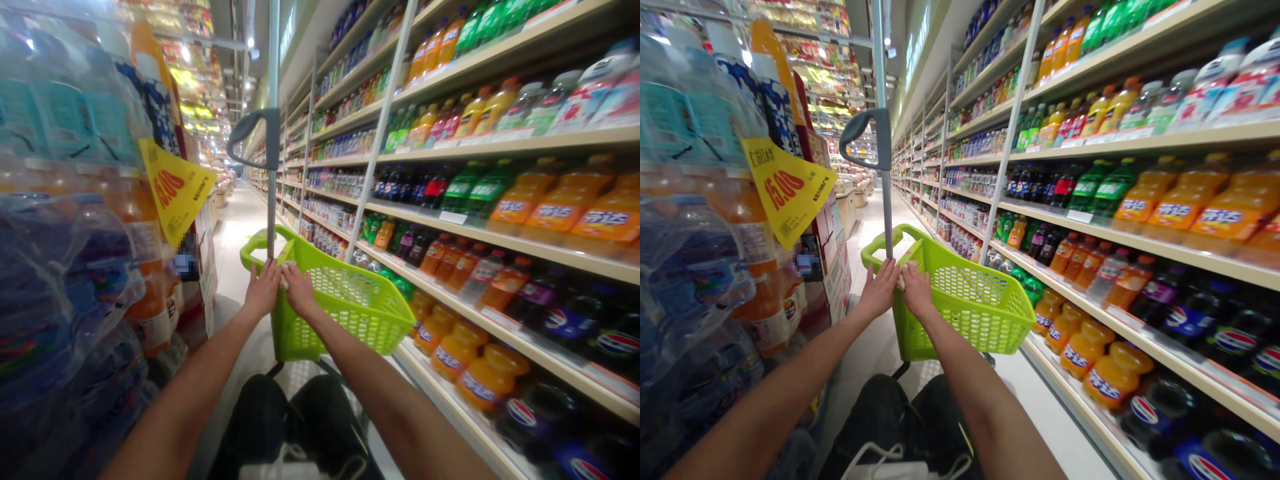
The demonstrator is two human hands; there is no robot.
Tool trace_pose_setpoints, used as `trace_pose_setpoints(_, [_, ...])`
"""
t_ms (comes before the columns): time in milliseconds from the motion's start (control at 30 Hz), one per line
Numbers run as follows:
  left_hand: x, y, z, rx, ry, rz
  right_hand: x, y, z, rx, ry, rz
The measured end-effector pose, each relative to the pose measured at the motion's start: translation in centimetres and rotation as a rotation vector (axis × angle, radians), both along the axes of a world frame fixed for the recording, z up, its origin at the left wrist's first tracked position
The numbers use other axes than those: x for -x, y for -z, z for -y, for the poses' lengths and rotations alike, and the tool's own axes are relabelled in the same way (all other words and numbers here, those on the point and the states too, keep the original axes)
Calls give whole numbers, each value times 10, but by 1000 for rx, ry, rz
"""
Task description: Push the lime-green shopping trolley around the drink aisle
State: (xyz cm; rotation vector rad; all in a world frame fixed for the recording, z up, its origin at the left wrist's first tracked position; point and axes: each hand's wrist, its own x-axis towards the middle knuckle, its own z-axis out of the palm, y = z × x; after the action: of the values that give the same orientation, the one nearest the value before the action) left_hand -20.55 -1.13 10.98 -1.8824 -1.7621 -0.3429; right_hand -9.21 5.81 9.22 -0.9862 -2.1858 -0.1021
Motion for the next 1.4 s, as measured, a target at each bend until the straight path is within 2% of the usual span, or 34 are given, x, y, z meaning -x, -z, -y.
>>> trace_pose_setpoints(167, [3,4,-2,43,-1,-72,0,13,-3,23,2,16])
trace_pose_setpoints(333, [6,14,4,35,-24,-102,-40,31,-12,33,83,18])
trace_pose_setpoints(467, [5,13,13,32,-29,-115,-66,40,-12,57,160,17])
trace_pose_setpoints(600, [-4,10,18,18,-43,-112,-48,40,3,-11,73,19])
trace_pose_setpoints(700, [-9,15,18,74,15,-125,-31,39,13,-52,30,20])
trace_pose_setpoints(767, [-10,19,19,104,17,-120,-33,42,16,-63,19,26])
trace_pose_setpoints(867, [-5,22,24,123,-23,-98,-56,52,17,-65,38,45])
trace_pose_setpoints(967, [-1,19,32,150,-26,-98,-83,65,19,-66,79,54])
trace_pose_setpoints(1033, [-1,17,36,153,-31,-103,-92,71,22,-62,107,48])
trace_pose_setpoints(1233, [-7,14,38,149,-42,-132,-90,68,23,-18,156,61])
trace_pose_setpoints(1300, [-8,13,37,144,-51,-133,-101,68,21,-21,145,85])
trace_pose_setpoints(1400, [-10,12,36,143,-57,-132,-134,76,20,-34,200,82])
